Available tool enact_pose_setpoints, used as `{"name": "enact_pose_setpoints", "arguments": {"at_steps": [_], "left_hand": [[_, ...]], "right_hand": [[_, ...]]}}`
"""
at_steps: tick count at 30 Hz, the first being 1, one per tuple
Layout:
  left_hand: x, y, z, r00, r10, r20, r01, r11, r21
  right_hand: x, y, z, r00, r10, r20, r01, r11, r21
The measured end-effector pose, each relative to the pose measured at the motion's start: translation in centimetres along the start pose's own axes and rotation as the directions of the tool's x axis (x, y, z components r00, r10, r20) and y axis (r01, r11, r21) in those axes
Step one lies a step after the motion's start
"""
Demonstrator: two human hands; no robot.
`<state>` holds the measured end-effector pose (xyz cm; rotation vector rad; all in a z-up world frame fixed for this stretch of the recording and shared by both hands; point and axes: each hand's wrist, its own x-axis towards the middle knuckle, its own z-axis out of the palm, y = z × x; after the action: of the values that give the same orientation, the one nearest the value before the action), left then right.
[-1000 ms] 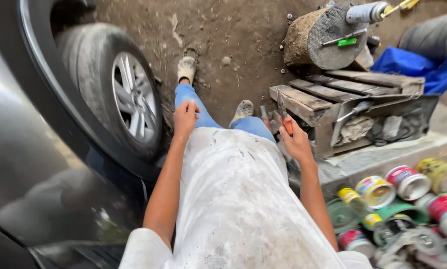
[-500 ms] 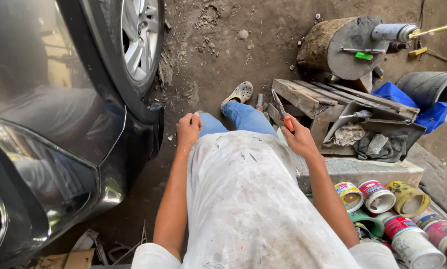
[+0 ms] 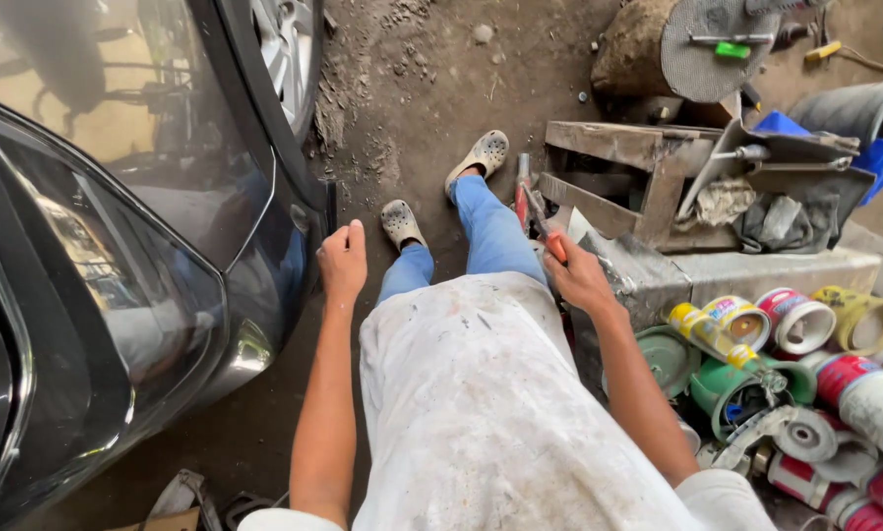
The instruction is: The person uses pliers to pull and remove small metal clips from a black car bumper. They work on the front section of the bumper, extracting clips from the plastic surface and holding them in their hand. The person moves around the vehicle to access different areas of the bumper.
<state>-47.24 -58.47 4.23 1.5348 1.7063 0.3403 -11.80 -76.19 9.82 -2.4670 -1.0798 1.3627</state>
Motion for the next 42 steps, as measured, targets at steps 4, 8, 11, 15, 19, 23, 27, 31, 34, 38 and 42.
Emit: {"name": "enact_pose_setpoints", "arguments": {"at_steps": [4, 8, 11, 15, 19, 23, 27, 31, 34, 38, 42], "left_hand": [[-2.2, -2.6, -2.2, 0.993, -0.101, 0.067, 0.1, 0.995, 0.017], [-2.5, -2.8, -2.5, 0.986, -0.125, 0.109, 0.133, 0.989, -0.063], [-3.0, -2.2, -2.8, 0.972, -0.169, 0.165, 0.186, 0.978, -0.093], [-2.2, -0.5, -2.8, 0.955, -0.206, 0.215, 0.23, 0.969, -0.092], [-0.9, 1.0, -2.3, 0.96, -0.193, 0.204, 0.214, 0.973, -0.089], [1.3, 3.0, -0.9, 0.96, -0.193, 0.203, 0.215, 0.973, -0.088], [4.2, 6.9, 1.1, 0.964, -0.166, 0.208, 0.184, 0.98, -0.069], [7.1, 11.8, 3.3, 0.978, -0.089, 0.187, 0.101, 0.993, -0.057], [9.7, 14.9, 5.2, 0.978, -0.086, 0.192, 0.1, 0.993, -0.063], [11.5, 16.1, 7.4, 0.985, 0.015, 0.174, -0.011, 1.0, -0.022], [15.4, 19.0, 9.1, 0.971, -0.055, 0.234, 0.06, 0.998, -0.015]], "right_hand": [[-2.6, 0.2, 3.6, 0.998, 0.043, 0.037, -0.045, 0.997, 0.059], [-3.6, 1.1, 5.6, 0.998, 0.051, 0.027, -0.052, 0.996, 0.065], [-4.7, -0.5, 5.6, 0.995, 0.085, 0.043, -0.088, 0.993, 0.076], [-4.1, -1.3, 4.9, 0.993, 0.1, 0.06, -0.106, 0.989, 0.099], [-2.3, 0.2, 4.2, 0.998, 0.055, 0.028, -0.058, 0.995, 0.086], [-0.1, -0.1, 1.5, 0.993, 0.109, 0.04, -0.112, 0.987, 0.111], [3.2, 0.6, -1.6, 0.995, 0.094, 0.029, -0.097, 0.984, 0.151], [6.1, 0.5, -6.1, 0.997, 0.071, 0.001, -0.071, 0.99, 0.124], [8.9, 0.4, -9.6, 0.998, 0.065, -0.022, -0.061, 0.984, 0.165], [10.4, -0.1, -13.2, 0.992, 0.109, -0.065, -0.095, 0.977, 0.191], [14.3, -1.1, -16.2, 0.991, 0.069, -0.118, -0.037, 0.965, 0.258]]}}
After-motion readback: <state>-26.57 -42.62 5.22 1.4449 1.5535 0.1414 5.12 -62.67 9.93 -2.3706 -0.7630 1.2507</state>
